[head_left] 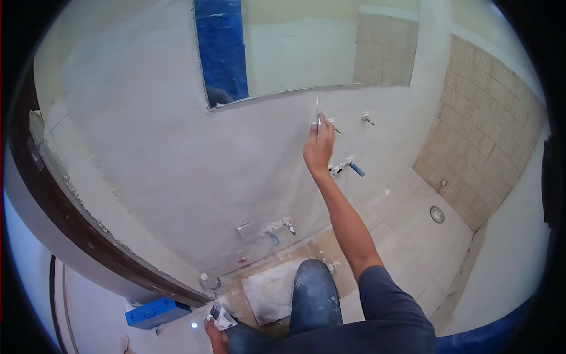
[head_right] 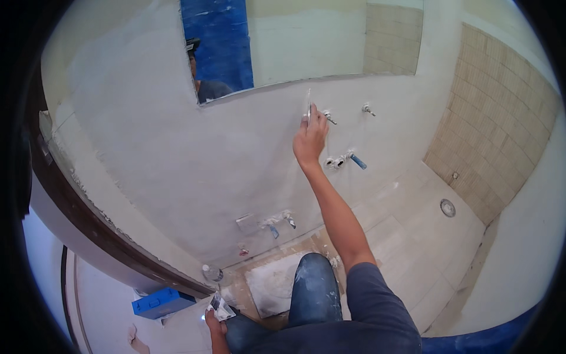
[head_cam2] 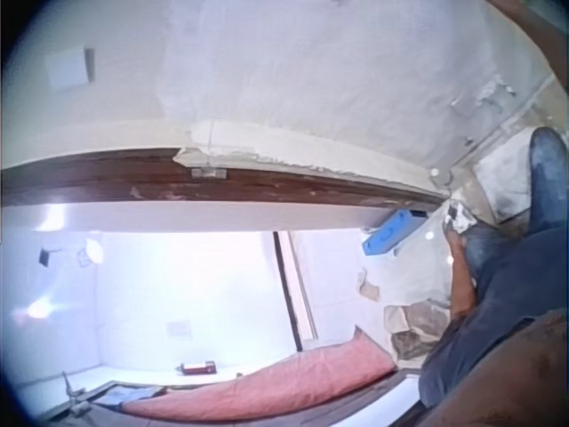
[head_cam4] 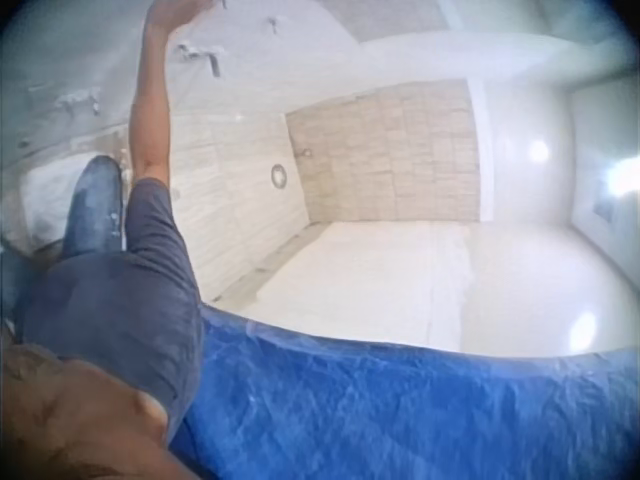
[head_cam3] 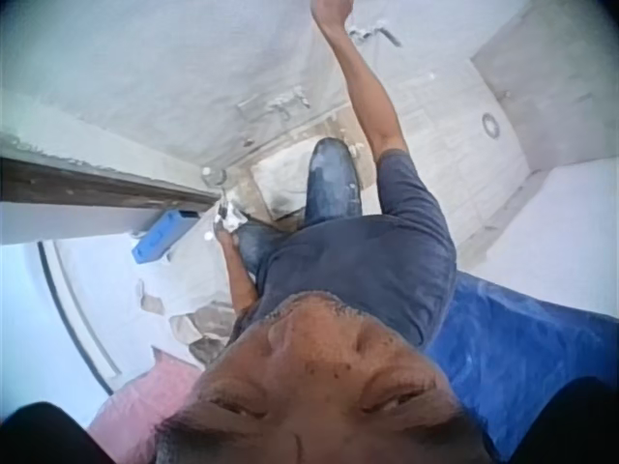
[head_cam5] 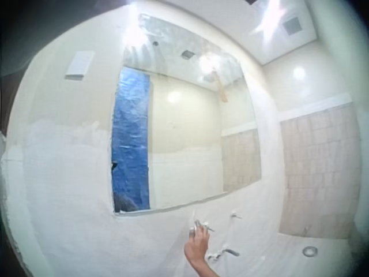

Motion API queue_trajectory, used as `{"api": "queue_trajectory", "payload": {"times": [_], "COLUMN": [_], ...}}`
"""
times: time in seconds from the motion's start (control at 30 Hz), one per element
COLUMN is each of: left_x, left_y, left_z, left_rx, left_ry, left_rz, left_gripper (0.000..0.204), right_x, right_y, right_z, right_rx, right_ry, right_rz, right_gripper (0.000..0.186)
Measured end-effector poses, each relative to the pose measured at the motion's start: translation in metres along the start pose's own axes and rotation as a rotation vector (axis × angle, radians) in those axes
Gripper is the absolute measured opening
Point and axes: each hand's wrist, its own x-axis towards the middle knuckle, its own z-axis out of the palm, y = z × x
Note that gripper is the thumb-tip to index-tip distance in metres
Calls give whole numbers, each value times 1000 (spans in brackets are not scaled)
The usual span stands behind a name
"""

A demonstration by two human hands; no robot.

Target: The person mixes plaster using putty knives, then applies and smooths the plaster onto the bathroom wall around the pipes.

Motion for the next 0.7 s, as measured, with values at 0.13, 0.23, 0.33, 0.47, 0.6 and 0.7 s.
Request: {"api": "queue_trajectory", "payload": {"times": [0.13, 0.23, 0.33, 0.47, 0.6, 0.7], "left_x": [3, -4, -9, -8, -12, -14], "left_y": [-4, -1, -1, 6, 4, 3], "left_z": [-11, -6, 11, 2, 7, 9], "left_rx": [-16, 2, 12, 56, -15, -22], "left_ry": [0, 35, -8, -53, -9, -6], "left_rz": [54, 5, -2, 34, 34, 30], "left_gripper": [32, 33, 33, 32, 30, 30], "right_x": [2, -29, -70, -85, -68, -38], "right_y": [-33, -89, -122, -121, -63, -1], "right_z": [41, 49, 45, 23, 0, -9], "right_rx": [-21, -34, -53, 57, -20, -146], "right_ry": [45, 29, -100, -369, -141, -2], "right_rz": [313, 196, -106, -448, -494, -565], "right_gripper": [51, 56, 64, 62, 63, 64]}}
